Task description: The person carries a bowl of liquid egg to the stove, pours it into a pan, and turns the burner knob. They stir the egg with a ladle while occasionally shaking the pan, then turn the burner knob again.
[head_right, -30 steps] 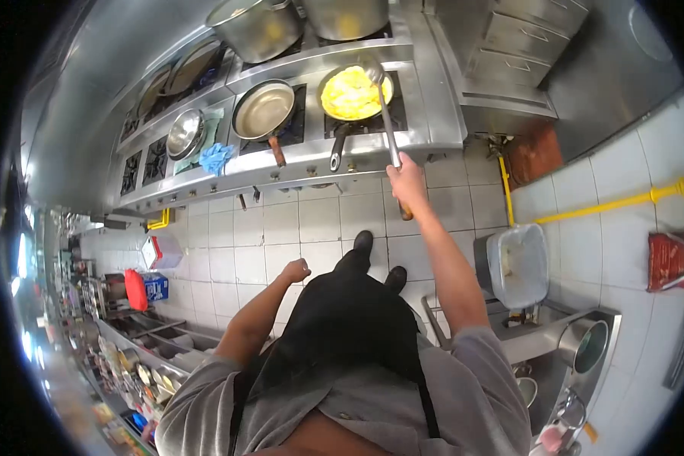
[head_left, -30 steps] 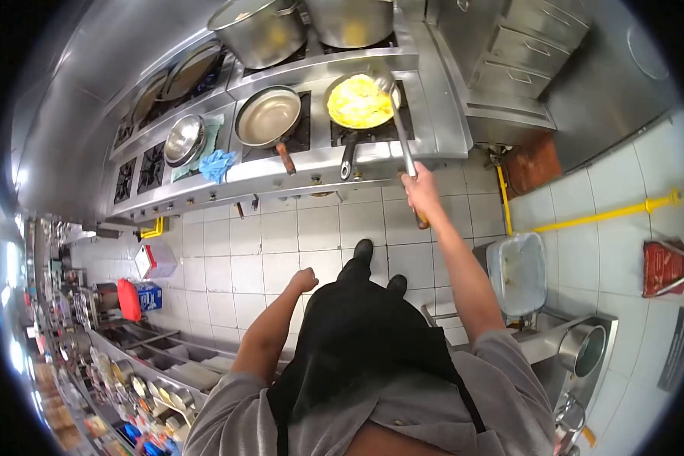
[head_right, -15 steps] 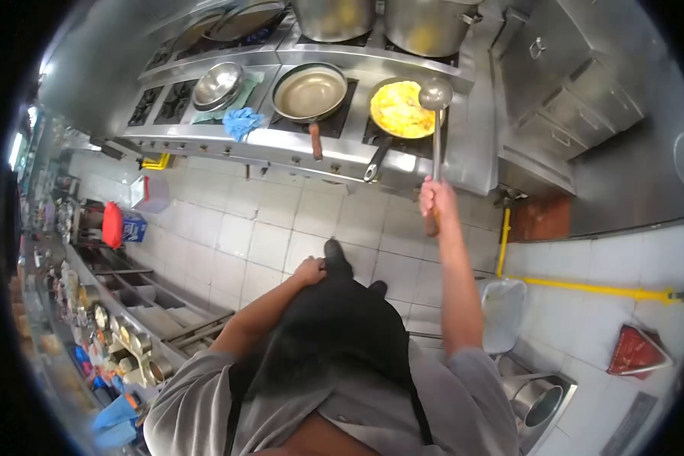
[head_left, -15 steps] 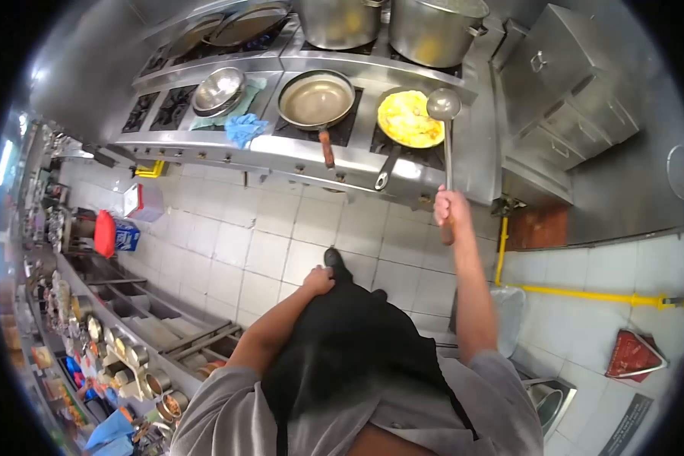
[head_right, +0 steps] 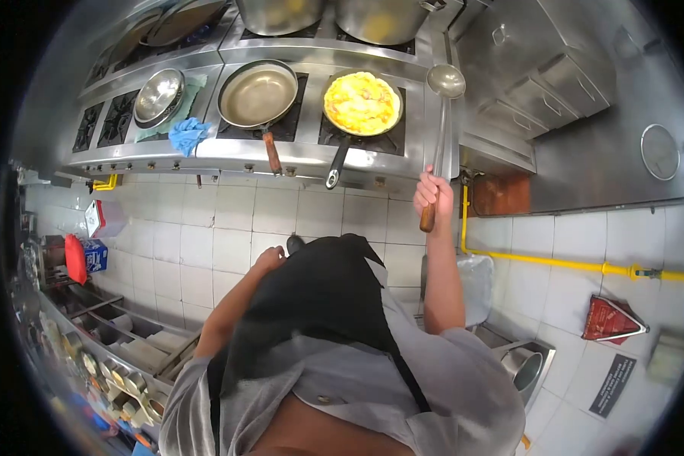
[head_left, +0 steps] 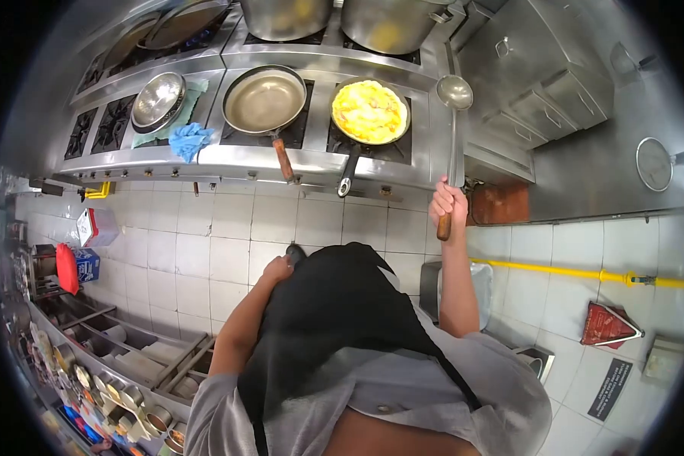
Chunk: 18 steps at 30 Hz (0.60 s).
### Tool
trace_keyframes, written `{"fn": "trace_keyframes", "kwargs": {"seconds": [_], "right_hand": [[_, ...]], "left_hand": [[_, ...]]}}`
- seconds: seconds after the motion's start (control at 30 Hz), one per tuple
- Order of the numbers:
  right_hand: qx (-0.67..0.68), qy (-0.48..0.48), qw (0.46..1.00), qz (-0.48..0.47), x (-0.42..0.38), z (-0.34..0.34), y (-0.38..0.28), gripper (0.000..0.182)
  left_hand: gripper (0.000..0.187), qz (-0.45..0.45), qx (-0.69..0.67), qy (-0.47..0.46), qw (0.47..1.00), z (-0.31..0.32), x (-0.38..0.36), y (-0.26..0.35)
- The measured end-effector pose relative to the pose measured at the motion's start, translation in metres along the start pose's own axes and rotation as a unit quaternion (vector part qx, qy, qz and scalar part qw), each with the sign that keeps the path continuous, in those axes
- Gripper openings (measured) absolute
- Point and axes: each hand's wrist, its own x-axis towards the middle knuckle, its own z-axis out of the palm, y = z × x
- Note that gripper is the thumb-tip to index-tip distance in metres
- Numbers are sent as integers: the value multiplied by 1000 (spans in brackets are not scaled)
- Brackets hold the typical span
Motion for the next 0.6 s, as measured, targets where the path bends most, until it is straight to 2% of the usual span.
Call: {"fn": "trace_keyframes", "kwargs": {"seconds": [0.1, 0.13, 0.17, 0.2, 0.23, 0.3, 0.33, 0.4, 0.43, 0.53, 0.6], "right_hand": [[-181, 181, 966, 19, 20, -38, -38, 14], [-181, 183, 966, 18, 27, -45, -45, 14], [-346, 260, 902, 8, 34, -50, -47, 15], [-498, 326, 803, 1, 39, -55, -48, 18], [-497, 325, 804, 3, 43, -67, -51, 18], [-690, 360, 627, -25, 56, -103, -52, 21], [-689, 356, 631, -21, 62, -120, -52, 21], [-842, 336, 413, -90, 64, -148, -49, 26], [-829, 367, 422, -30, 68, -141, -46, 30], [-841, 367, 396, -20, 71, -152, -40, 36], [-840, 363, 404, -2, 71, -156, -42, 40]], "left_hand": [[34, -21, -36, 34, 999, 0, 2, 4], [33, -35, -47, 49, 997, -1, 2, 7], [33, -50, -58, 65, 995, 1, 2, 11], [33, -51, -59, 63, 995, 5, 2, 16], [32, -68, -79, 72, 992, 10, 2, 21], [29, -104, -113, 90, 984, 15, 2, 36], [29, -111, -111, 93, 983, 14, 5, 43], [28, -131, -142, 102, 976, 23, 8, 61], [28, -125, -128, 119, 977, 22, 7, 74], [28, -143, -156, 123, 970, 31, 13, 100], [29, -161, -171, 122, 964, 41, 18, 119]]}}
